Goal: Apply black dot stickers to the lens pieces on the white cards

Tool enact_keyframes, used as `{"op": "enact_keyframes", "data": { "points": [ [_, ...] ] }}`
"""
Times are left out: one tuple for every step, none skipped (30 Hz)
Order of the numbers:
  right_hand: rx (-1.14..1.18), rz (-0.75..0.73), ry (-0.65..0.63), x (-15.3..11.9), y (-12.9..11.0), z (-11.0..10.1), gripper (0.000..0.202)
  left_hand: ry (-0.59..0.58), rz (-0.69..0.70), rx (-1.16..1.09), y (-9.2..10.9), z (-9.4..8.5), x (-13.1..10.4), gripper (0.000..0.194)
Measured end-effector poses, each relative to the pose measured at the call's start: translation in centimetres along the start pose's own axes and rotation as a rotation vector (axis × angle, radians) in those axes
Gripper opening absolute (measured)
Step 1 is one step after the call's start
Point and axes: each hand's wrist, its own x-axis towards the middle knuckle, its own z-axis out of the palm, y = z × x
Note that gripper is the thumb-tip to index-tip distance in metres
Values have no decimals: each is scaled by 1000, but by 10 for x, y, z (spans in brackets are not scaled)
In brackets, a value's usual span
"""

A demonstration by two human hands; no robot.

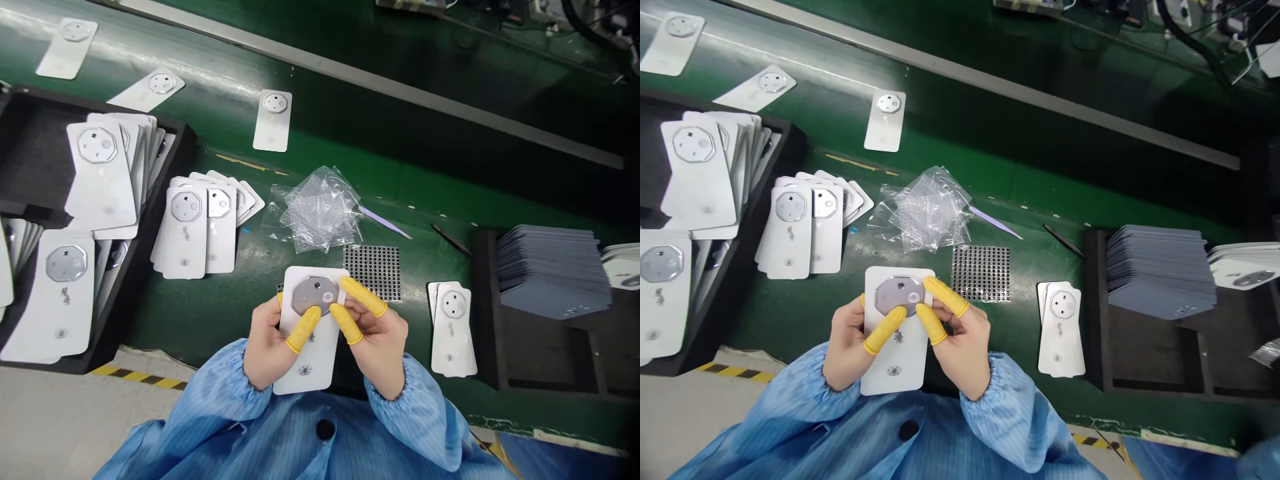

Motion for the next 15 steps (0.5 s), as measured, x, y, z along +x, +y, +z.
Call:
{"op": "enact_keyframes", "data": {
  "points": [
    [-15, -6, -4, 0, 0, 0, 36, -2, 14, 7, -1, 0, 0, 20],
    [-29, -11, -2, 0, 0, -1, 36, -12, 23, 8, -3, -1, 1, 19],
    [-37, -13, 4, 0, 0, -1, 36, -23, 27, 6, -4, -2, 1, 19],
    [-35, -6, 9, 1, 1, -1, 37, -30, 27, 3, -5, -3, 2, 18],
    [-24, 6, 11, 2, 1, -1, 37, -35, 24, -3, -6, -4, 3, 18],
    [-11, 19, 12, 3, 1, 0, 37, -39, 15, -13, -6, -4, 4, 19],
    [-1, 27, 15, 4, 1, 0, 36, -49, -3, -28, -6, -4, 5, 20],
    [6, 30, 21, 5, 1, 1, 35, -62, -28, -49, -5, -4, 5, 21],
    [9, 28, 28, 6, 1, 1, 33, -81, -60, -74, -4, -4, 6, 23],
    [9, 23, 33, 7, 0, 1, 32, -98, -89, -98, -3, -4, 6, 25],
    [10, 18, 37, 8, -1, 2, 32, -109, -109, -117, -1, -5, 5, 26],
    [13, 16, 36, 8, -1, 2, 32, -111, -117, -129, 0, -5, 5, 26],
    [19, 13, 32, 8, -2, 2, 33, -106, -110, -130, 0, -5, 4, 26],
    [22, 11, 28, 7, -2, 2, 34, -94, -91, -122, 1, -6, 4, 25],
    [17, 9, 25, 6, -3, 2, 34, -80, -65, -107, 0, -6, 4, 24]
  ]
}}
